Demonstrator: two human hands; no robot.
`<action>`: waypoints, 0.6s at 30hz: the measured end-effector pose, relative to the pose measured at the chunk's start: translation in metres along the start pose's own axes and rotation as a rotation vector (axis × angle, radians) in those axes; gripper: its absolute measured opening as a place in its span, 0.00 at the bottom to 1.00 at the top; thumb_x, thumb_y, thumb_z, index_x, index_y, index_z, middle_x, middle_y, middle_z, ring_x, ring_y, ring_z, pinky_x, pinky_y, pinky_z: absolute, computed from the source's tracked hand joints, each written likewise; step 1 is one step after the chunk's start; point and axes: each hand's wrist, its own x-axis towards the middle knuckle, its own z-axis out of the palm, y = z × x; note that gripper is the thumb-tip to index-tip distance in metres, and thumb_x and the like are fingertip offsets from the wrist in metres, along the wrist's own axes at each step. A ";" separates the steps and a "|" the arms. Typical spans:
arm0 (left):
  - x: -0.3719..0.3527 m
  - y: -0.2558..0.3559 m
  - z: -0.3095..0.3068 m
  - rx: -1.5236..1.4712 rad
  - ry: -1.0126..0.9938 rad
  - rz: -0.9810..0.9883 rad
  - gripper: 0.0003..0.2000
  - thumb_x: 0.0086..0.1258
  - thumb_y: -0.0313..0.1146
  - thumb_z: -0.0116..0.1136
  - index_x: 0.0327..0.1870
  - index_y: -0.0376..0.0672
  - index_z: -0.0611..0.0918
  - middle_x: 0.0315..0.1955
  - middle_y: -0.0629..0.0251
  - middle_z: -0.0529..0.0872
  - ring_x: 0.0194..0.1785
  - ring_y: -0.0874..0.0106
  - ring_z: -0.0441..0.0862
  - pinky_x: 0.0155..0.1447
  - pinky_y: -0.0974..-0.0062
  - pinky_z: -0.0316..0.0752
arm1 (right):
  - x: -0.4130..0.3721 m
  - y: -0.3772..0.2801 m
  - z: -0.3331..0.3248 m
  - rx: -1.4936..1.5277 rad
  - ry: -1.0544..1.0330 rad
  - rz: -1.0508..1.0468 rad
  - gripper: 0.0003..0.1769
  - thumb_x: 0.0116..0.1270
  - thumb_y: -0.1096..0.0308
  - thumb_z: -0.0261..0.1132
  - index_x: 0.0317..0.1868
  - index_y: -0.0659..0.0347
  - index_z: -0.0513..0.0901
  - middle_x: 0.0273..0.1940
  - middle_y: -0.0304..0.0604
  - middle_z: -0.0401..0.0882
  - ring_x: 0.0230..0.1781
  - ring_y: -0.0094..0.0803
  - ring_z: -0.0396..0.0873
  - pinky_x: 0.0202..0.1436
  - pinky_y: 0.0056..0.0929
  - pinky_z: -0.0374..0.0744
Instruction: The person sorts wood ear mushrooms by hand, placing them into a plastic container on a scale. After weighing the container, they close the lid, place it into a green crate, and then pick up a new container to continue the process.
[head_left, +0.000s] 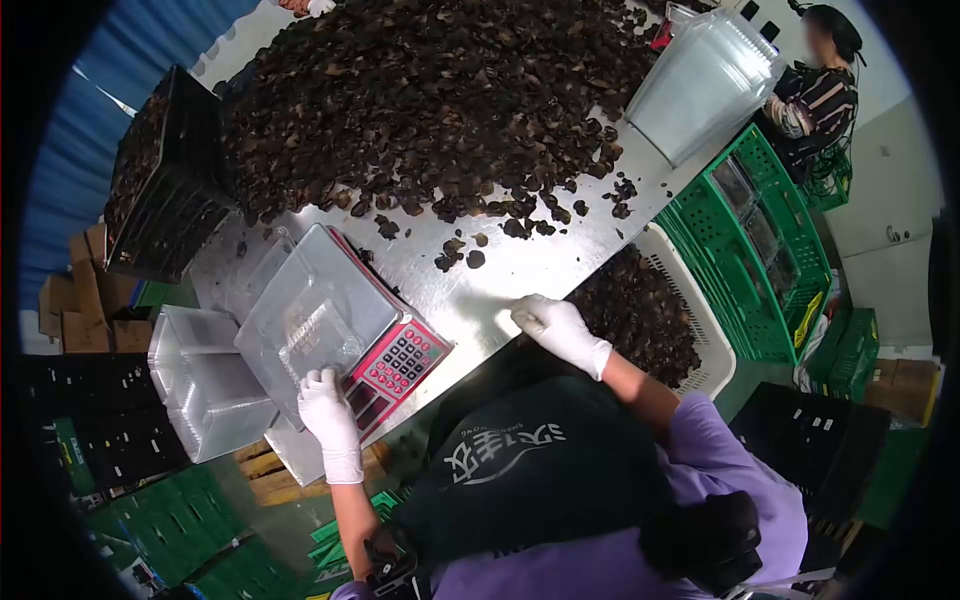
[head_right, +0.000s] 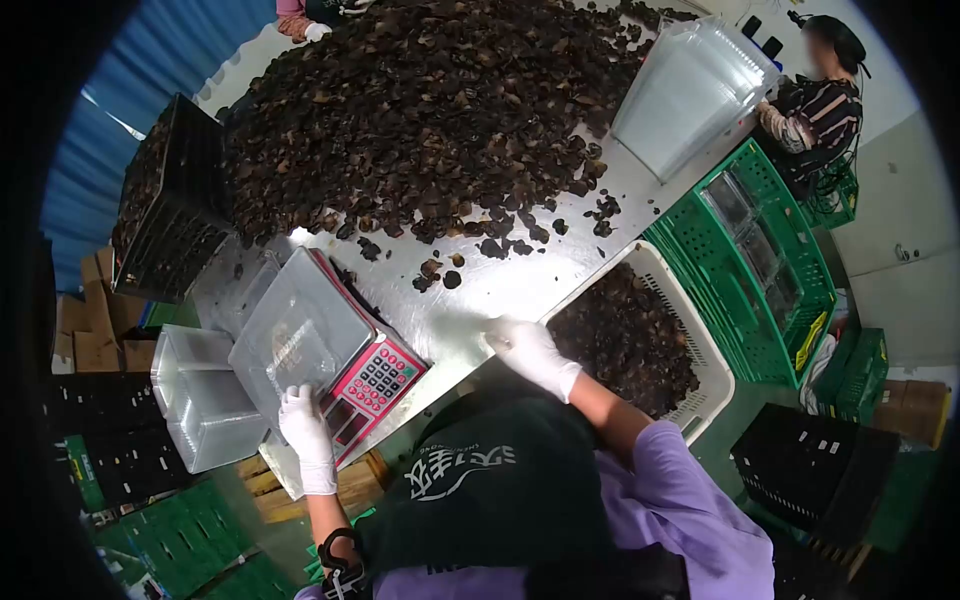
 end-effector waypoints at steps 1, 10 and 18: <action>0.000 0.010 -0.002 -0.016 0.016 -0.016 0.16 0.54 0.24 0.60 0.46 0.44 0.80 0.38 0.58 0.78 0.45 0.57 0.75 0.48 0.61 0.71 | 0.000 0.009 -0.008 -0.005 0.011 0.020 0.13 0.65 0.65 0.58 0.47 0.57 0.83 0.42 0.47 0.82 0.41 0.44 0.82 0.47 0.35 0.78; 0.052 0.154 0.005 -0.554 0.013 0.222 0.12 0.59 0.25 0.61 0.45 0.40 0.82 0.43 0.57 0.83 0.47 0.57 0.80 0.53 0.65 0.75 | 0.019 0.058 -0.053 0.098 0.064 0.110 0.12 0.64 0.67 0.59 0.46 0.56 0.83 0.42 0.47 0.82 0.38 0.42 0.82 0.45 0.34 0.79; 0.083 0.221 0.093 -0.430 -0.239 0.206 0.19 0.61 0.30 0.59 0.54 0.41 0.78 0.54 0.52 0.78 0.49 0.52 0.80 0.52 0.61 0.77 | 0.108 0.057 -0.059 -0.112 0.285 -0.135 0.09 0.60 0.68 0.64 0.41 0.59 0.82 0.39 0.46 0.80 0.39 0.43 0.81 0.43 0.36 0.78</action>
